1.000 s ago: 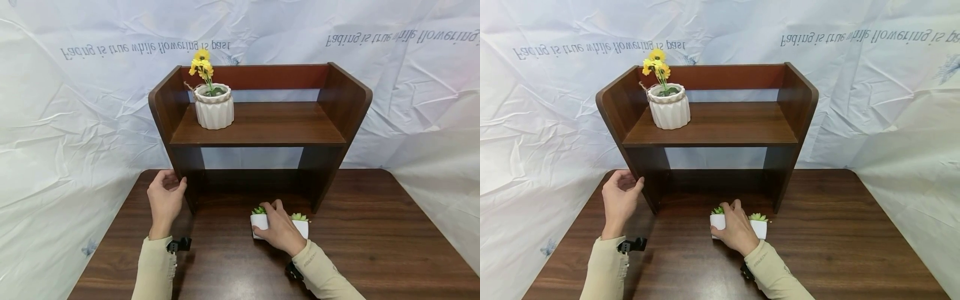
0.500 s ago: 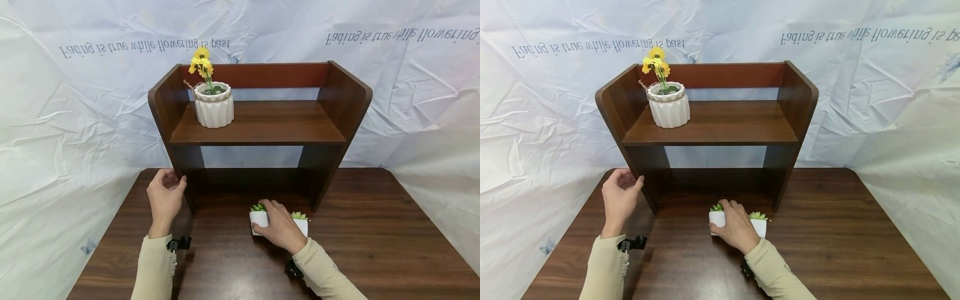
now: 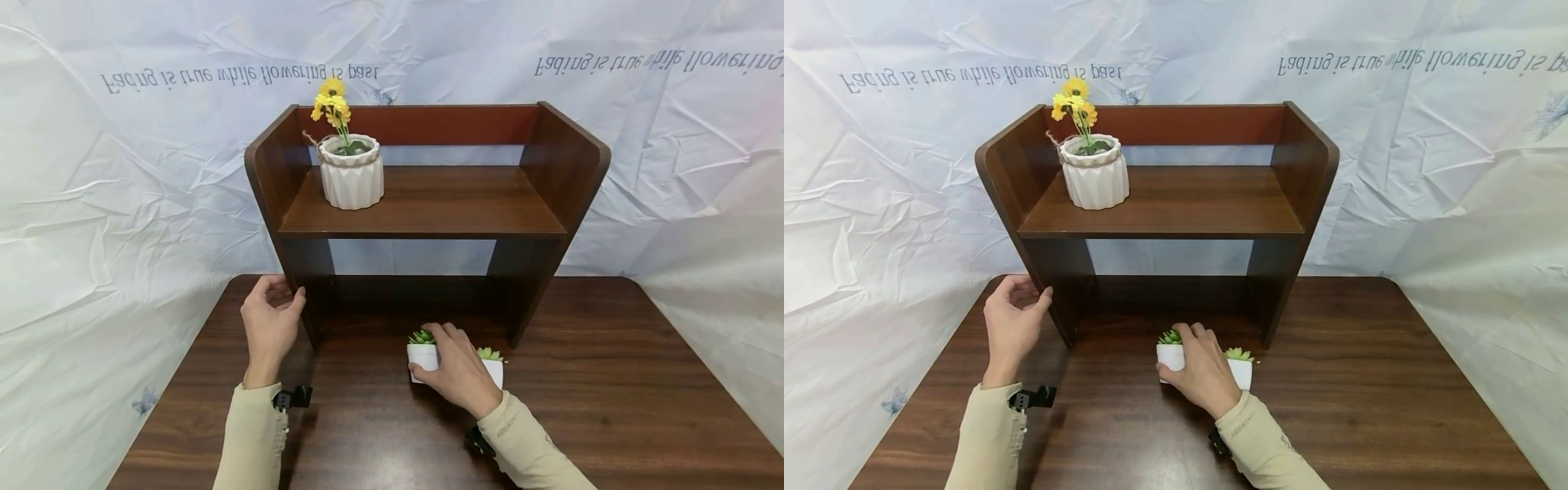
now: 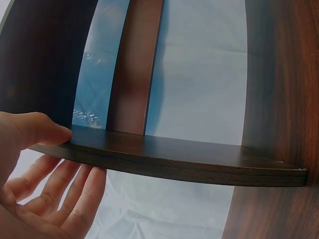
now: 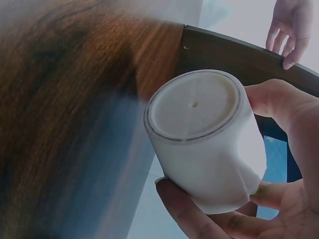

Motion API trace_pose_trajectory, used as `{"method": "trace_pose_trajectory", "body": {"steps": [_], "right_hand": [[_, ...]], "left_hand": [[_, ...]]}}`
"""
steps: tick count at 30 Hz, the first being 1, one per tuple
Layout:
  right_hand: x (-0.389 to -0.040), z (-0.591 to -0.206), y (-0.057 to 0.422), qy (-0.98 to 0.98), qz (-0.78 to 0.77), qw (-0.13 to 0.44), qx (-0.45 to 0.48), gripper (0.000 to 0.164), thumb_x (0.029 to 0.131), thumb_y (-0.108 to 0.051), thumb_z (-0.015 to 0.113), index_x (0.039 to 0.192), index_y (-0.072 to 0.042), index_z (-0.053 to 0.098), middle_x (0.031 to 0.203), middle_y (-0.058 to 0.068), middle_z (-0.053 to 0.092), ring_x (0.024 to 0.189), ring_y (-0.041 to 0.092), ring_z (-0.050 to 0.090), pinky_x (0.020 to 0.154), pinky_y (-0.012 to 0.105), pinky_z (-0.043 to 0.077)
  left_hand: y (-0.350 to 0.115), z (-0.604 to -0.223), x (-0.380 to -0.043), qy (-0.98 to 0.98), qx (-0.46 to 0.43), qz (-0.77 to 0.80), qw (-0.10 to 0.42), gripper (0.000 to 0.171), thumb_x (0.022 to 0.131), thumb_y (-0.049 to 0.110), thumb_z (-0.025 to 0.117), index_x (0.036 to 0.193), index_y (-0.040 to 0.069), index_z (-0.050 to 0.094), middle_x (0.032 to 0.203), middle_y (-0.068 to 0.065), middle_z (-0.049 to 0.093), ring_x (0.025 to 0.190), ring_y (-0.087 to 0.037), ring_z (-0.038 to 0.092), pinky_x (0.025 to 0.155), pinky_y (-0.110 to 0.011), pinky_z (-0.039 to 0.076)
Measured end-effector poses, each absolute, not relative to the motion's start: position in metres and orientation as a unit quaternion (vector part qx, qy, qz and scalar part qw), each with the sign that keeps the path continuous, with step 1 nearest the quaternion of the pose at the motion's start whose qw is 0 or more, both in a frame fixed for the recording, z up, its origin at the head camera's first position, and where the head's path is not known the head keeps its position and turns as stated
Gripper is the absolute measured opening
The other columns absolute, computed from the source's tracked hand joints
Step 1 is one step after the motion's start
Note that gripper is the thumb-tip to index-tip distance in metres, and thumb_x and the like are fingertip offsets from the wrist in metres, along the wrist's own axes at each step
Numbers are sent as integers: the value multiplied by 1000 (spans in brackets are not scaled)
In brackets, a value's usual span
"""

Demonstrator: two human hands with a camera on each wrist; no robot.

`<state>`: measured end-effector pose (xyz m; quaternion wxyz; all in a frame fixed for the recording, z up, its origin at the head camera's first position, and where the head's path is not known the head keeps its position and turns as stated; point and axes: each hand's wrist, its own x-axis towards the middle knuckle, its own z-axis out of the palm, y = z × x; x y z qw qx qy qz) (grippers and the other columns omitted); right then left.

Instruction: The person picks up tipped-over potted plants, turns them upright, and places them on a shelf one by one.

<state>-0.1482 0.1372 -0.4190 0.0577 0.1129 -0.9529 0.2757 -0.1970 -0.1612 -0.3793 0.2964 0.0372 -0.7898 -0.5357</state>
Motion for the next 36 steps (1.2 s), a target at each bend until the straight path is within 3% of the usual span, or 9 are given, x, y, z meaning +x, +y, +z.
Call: {"method": "trace_pose_trajectory", "body": {"steps": [11, 36], "right_hand": [[-150, -417, 134, -954, 252, 96, 128, 59, 82, -37, 83, 131, -9, 65, 119, 9, 67, 103, 28, 62, 79, 39, 54], [-148, -405, 134, -951, 255, 124, 126, 56, 82, -44, 80, 127, -13, 67, 117, 7, 65, 99, 23, 60, 70, 32, 51]], "left_hand": [[-162, -377, -195, -791, 38, -532, 300, 22, 89, 4, 73, 111, 0, 68, 102, -14, 70, 94, -19, 67, 71, -5, 53], [-161, -380, -197, -790, 37, -535, 298, 22, 90, 5, 74, 111, 1, 68, 103, -14, 69, 96, -21, 68, 71, -5, 53]]}}
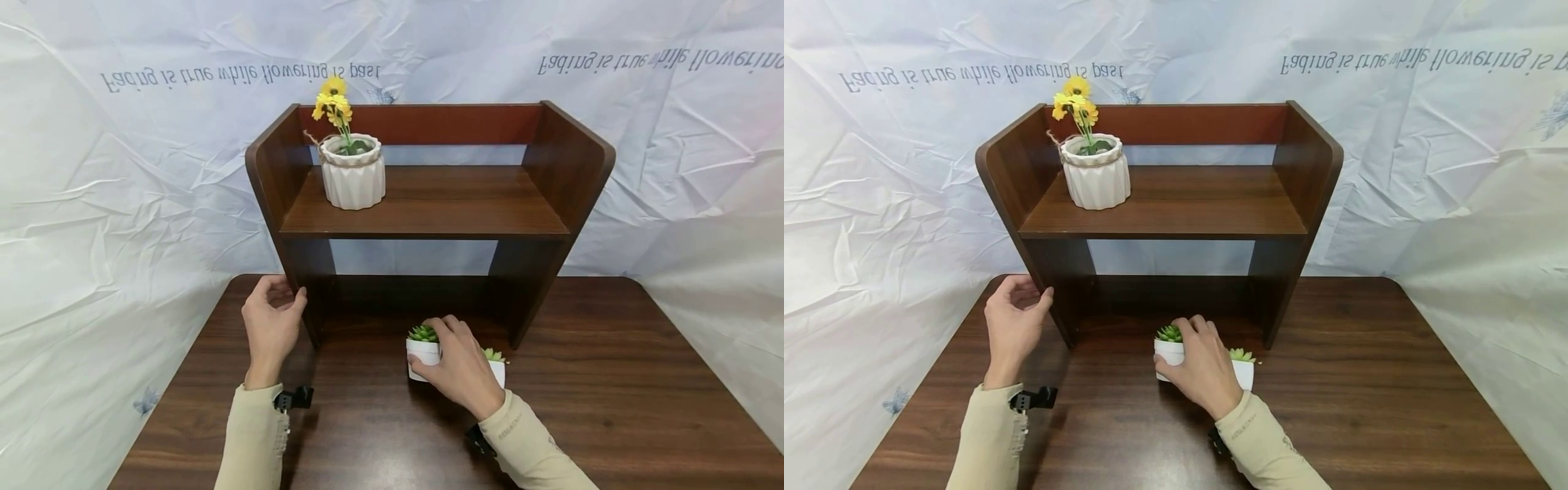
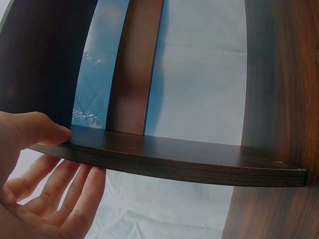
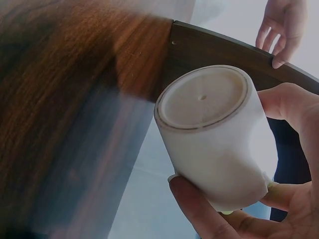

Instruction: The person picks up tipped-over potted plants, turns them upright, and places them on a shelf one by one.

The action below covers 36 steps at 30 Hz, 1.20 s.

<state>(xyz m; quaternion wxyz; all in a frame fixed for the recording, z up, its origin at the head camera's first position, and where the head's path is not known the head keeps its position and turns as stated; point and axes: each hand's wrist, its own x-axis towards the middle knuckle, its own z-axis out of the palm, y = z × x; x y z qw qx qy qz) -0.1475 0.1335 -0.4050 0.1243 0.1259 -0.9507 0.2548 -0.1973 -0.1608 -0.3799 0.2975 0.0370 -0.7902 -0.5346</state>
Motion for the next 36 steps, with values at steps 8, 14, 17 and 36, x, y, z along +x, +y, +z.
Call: {"method": "trace_pose_trajectory", "body": {"steps": [8, 14, 17, 36], "right_hand": [[-147, -398, 136, -948, 257, 137, 126, 54, 82, -43, 80, 125, -14, 67, 116, 6, 65, 97, 21, 59, 65, 27, 49], [-146, -392, 138, -946, 261, 143, 126, 54, 82, -42, 81, 126, -14, 67, 117, 6, 65, 98, 22, 59, 64, 26, 50], [-146, -388, 138, -945, 262, 148, 125, 54, 82, -42, 81, 126, -15, 67, 118, 6, 65, 98, 22, 59, 64, 26, 51], [-148, -366, 140, -937, 253, 196, 139, 53, 79, -41, 82, 124, -16, 67, 116, 6, 65, 97, 23, 59, 63, 28, 53]], "left_hand": [[-161, -380, -197, -788, 35, -537, 298, 23, 90, 5, 74, 111, -1, 68, 103, -14, 70, 95, -21, 68, 72, -5, 53], [-160, -381, -197, -789, 37, -538, 295, 23, 90, 5, 74, 111, 0, 68, 103, -14, 70, 95, -19, 67, 72, -5, 54], [-160, -381, -197, -790, 35, -536, 296, 23, 90, 6, 74, 111, 0, 68, 103, -14, 70, 95, -19, 67, 72, -6, 54], [-160, -381, -198, -787, 34, -537, 302, 21, 90, 5, 74, 110, 1, 68, 101, -14, 70, 94, -18, 67, 72, -7, 55]]}}
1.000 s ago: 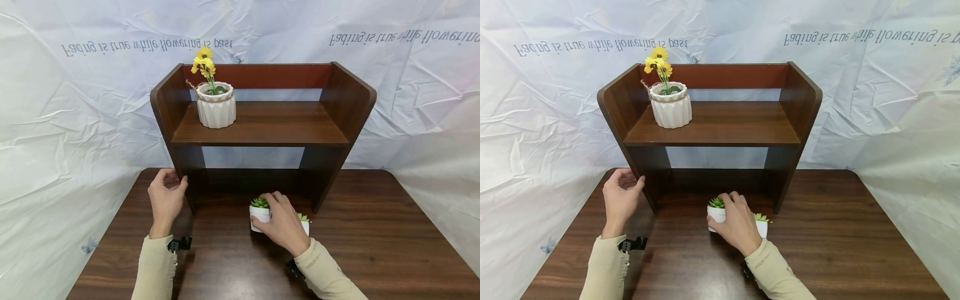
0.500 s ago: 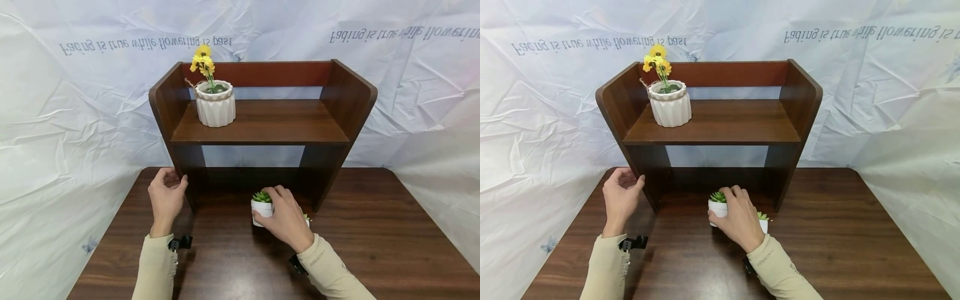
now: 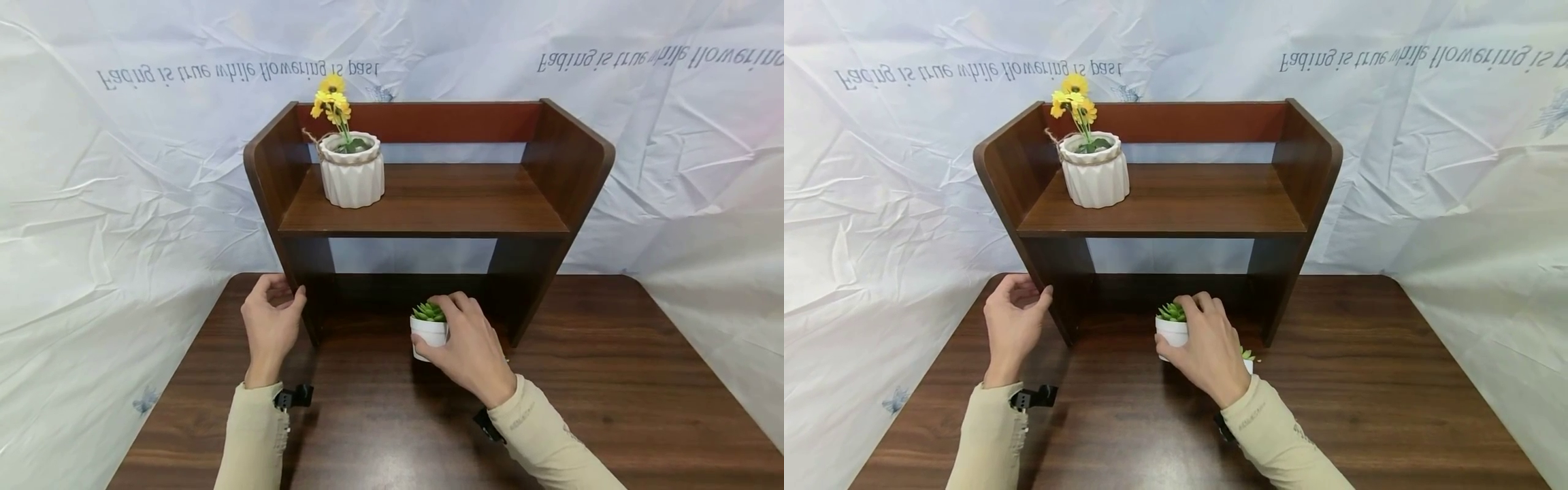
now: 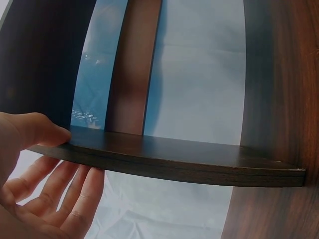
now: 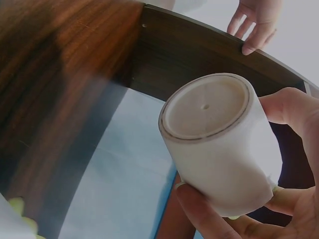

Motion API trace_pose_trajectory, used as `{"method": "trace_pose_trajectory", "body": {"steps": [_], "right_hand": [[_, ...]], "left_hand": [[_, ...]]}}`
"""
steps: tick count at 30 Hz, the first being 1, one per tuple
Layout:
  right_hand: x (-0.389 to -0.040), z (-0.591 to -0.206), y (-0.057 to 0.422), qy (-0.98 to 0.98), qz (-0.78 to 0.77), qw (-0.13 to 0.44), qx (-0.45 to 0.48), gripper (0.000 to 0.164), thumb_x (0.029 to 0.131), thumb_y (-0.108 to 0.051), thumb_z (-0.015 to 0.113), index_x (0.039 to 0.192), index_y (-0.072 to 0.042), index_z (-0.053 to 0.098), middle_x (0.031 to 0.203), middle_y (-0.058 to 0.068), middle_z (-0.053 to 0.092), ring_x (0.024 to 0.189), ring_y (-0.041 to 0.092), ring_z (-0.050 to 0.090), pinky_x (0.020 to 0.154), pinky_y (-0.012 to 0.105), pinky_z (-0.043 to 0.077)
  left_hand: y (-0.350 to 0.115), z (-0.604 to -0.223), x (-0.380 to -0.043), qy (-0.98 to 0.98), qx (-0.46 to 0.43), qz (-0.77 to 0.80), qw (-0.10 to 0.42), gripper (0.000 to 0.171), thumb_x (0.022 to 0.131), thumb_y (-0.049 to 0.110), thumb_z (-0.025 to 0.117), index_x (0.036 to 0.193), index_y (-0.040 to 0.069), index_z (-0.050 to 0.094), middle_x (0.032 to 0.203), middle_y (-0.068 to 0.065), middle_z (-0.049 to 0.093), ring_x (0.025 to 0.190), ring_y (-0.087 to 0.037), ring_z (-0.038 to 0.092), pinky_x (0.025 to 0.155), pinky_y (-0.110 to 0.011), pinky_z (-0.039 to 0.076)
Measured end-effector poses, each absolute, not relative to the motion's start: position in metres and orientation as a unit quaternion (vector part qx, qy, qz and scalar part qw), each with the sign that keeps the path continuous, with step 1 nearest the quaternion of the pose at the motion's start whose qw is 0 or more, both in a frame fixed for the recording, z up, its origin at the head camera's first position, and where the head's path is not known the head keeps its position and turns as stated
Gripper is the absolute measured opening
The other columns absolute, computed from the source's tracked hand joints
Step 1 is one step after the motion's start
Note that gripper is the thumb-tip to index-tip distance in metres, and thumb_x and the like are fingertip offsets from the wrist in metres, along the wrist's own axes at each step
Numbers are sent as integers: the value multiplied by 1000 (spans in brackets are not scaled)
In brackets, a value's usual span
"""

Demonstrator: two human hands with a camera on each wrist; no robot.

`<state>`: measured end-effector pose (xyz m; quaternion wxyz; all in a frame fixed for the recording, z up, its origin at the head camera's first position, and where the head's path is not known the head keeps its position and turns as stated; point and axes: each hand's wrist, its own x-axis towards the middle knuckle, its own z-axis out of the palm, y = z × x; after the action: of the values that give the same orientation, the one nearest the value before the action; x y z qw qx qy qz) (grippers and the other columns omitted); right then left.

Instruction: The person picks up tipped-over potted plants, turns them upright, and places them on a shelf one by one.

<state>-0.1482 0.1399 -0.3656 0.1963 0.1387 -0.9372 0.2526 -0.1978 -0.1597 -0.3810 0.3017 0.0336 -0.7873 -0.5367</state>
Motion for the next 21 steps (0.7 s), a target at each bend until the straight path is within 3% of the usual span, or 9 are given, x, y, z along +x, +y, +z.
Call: {"method": "trace_pose_trajectory", "body": {"steps": [21], "right_hand": [[-148, -334, 134, -926, 251, 237, 152, 54, 78, -42, 81, 124, -17, 67, 116, 5, 64, 102, 25, 58, 63, 32, 54]], "left_hand": [[-160, -380, -196, -789, 31, -532, 305, 22, 90, 4, 73, 111, 1, 68, 101, -14, 70, 93, -17, 67, 73, -10, 56]]}}
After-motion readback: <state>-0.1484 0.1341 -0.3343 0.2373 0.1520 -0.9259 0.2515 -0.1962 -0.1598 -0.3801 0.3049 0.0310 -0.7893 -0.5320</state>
